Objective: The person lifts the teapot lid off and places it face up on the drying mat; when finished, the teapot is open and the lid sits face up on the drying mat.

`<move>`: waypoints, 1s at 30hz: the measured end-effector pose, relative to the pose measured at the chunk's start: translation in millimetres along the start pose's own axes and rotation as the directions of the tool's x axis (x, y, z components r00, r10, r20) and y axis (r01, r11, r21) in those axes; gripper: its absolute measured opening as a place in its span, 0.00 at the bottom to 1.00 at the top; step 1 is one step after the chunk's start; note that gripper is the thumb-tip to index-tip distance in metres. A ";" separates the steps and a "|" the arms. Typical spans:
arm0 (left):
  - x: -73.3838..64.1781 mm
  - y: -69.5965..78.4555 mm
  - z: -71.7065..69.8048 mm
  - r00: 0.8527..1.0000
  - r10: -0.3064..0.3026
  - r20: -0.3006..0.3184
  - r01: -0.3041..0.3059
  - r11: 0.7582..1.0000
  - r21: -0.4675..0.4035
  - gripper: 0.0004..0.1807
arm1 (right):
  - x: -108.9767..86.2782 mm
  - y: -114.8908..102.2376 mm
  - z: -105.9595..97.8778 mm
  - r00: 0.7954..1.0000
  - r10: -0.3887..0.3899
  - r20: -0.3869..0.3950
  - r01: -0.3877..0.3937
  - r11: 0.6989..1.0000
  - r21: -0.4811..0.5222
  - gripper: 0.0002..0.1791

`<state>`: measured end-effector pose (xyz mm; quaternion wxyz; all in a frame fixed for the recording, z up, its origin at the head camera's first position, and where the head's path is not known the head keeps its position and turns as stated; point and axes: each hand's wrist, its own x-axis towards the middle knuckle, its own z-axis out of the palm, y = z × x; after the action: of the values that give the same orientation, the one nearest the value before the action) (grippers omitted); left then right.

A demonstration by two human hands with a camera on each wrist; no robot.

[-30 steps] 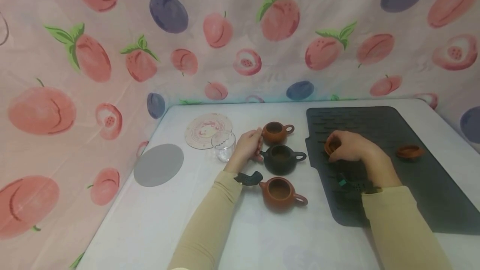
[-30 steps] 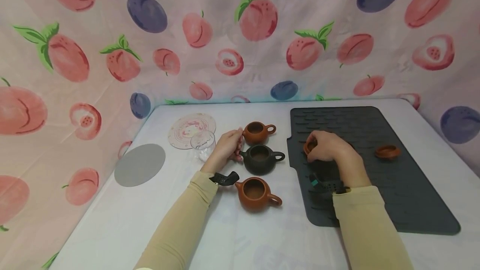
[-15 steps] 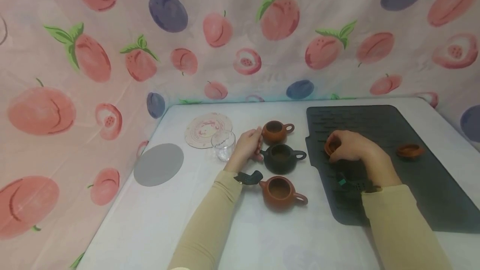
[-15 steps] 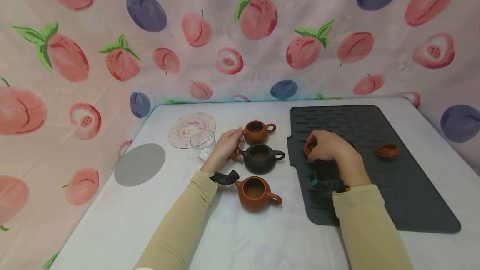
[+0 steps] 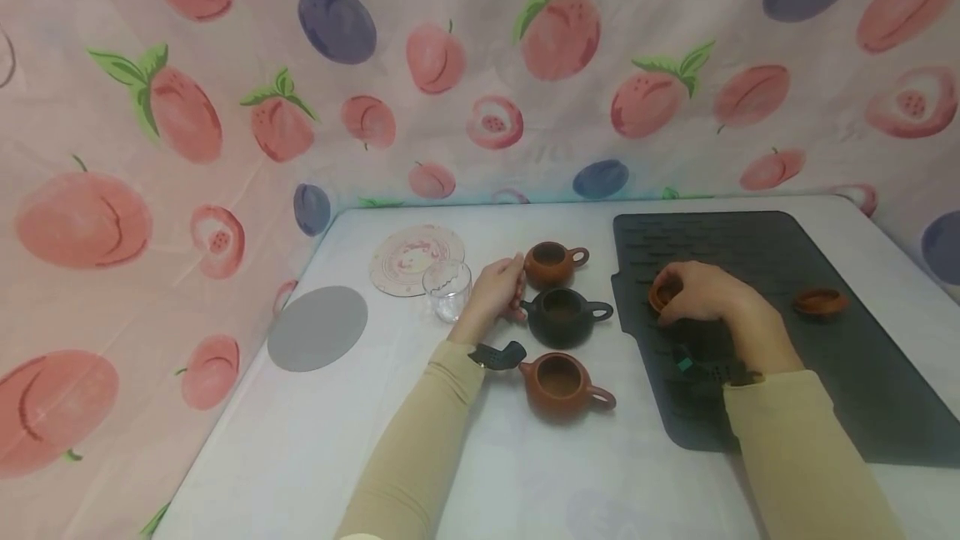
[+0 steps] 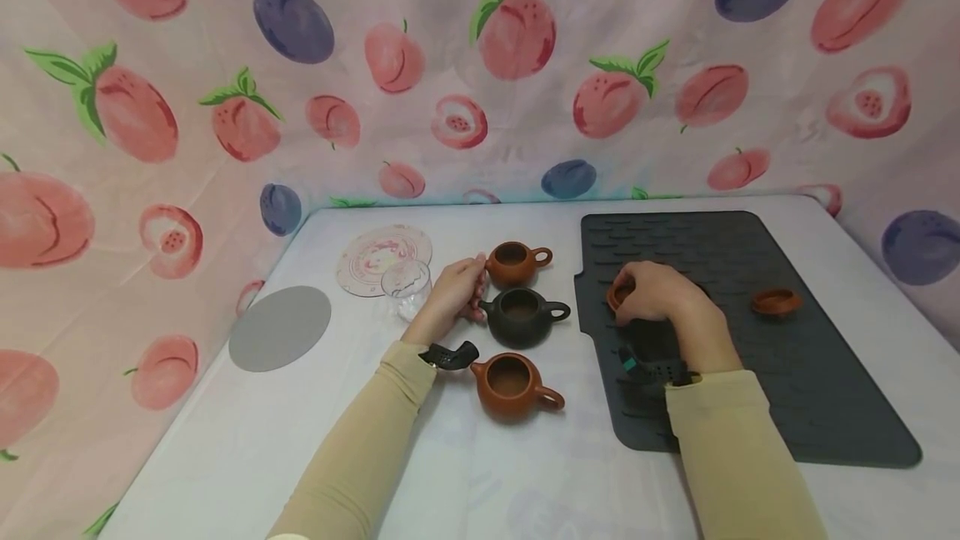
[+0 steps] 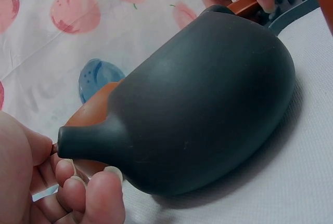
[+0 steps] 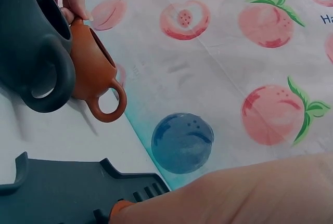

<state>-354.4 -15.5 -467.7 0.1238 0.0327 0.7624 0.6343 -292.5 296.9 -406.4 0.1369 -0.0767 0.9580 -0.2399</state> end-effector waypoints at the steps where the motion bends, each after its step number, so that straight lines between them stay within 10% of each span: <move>1: -0.1 0.1 -0.3 1.000 0.000 0.001 0.000 1.000 0.000 0.25 | 0.0 0.0 0.0 1.000 0.001 -0.001 -0.001 1.000 0.001 0.33; 30: -1.4 1.1 4.0 1.000 -0.010 -0.017 0.010 1.000 0.020 0.27 | -2.0 -0.8 0.2 1.000 -0.022 0.019 0.023 1.000 -0.020 0.36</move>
<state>-352.2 -11.7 -467.1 0.1203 0.0250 0.7698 0.6263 -290.5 296.5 -405.7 0.1425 -0.0912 0.9581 -0.2310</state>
